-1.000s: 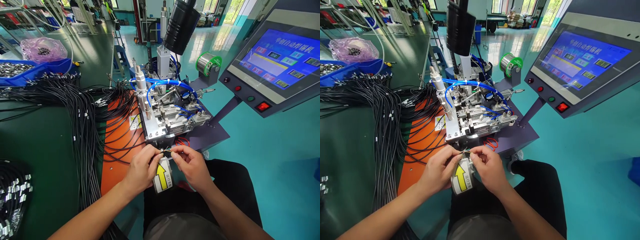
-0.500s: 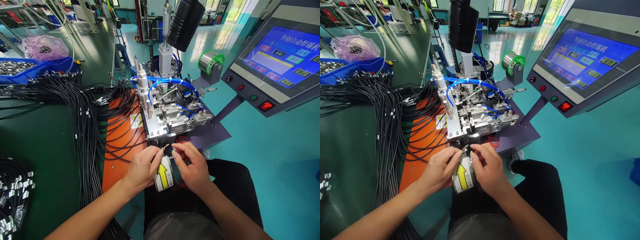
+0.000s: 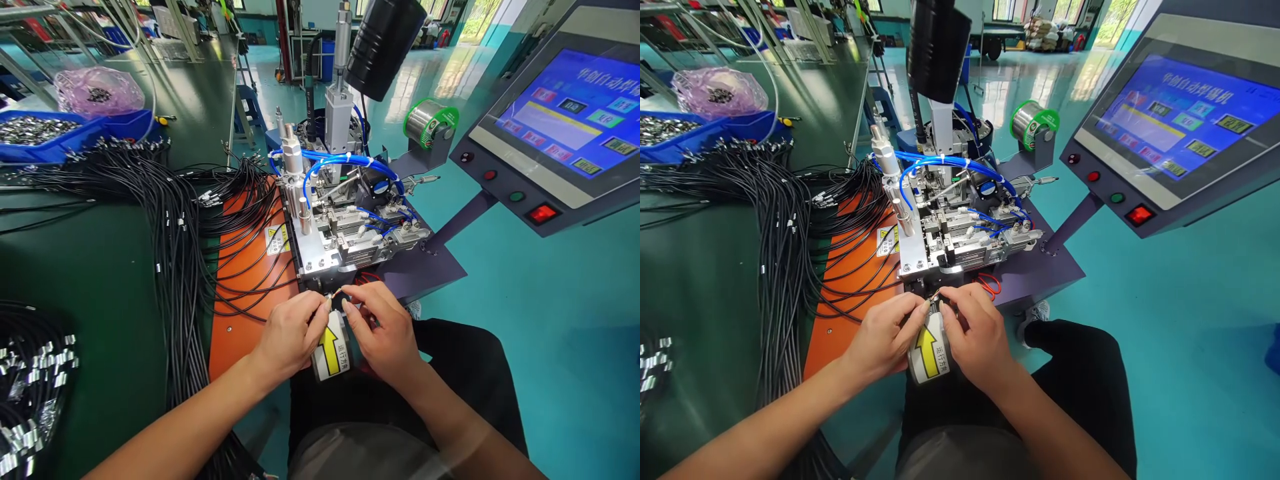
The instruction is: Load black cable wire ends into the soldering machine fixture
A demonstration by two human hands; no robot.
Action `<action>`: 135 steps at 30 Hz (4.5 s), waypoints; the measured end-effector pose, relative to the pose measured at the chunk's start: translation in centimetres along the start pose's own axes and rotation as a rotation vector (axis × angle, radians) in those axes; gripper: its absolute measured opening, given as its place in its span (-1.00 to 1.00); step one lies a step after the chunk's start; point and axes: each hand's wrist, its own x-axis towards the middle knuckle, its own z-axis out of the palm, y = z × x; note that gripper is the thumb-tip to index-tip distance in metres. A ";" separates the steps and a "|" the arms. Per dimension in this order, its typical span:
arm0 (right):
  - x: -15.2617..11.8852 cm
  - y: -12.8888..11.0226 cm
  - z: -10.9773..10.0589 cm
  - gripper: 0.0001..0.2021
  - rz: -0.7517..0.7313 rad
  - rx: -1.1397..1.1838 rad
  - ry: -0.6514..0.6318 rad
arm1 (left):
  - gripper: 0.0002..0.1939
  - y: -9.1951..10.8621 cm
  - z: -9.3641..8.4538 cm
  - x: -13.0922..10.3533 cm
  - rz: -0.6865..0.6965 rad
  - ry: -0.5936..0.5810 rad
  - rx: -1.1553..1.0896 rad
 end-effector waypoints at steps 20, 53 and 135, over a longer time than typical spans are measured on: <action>-0.5 -0.3 0.9 -0.91 0.314 0.209 -0.020 | -0.72 0.1 0.2 -0.2 -0.046 -0.003 0.009; -0.7 0.0 2.3 -0.90 0.295 0.257 0.048 | -0.77 0.3 0.1 -0.3 0.027 0.021 0.034; 2.5 0.5 -1.5 -0.73 0.378 0.185 -0.460 | -0.75 0.3 -0.3 -0.3 0.279 0.015 0.308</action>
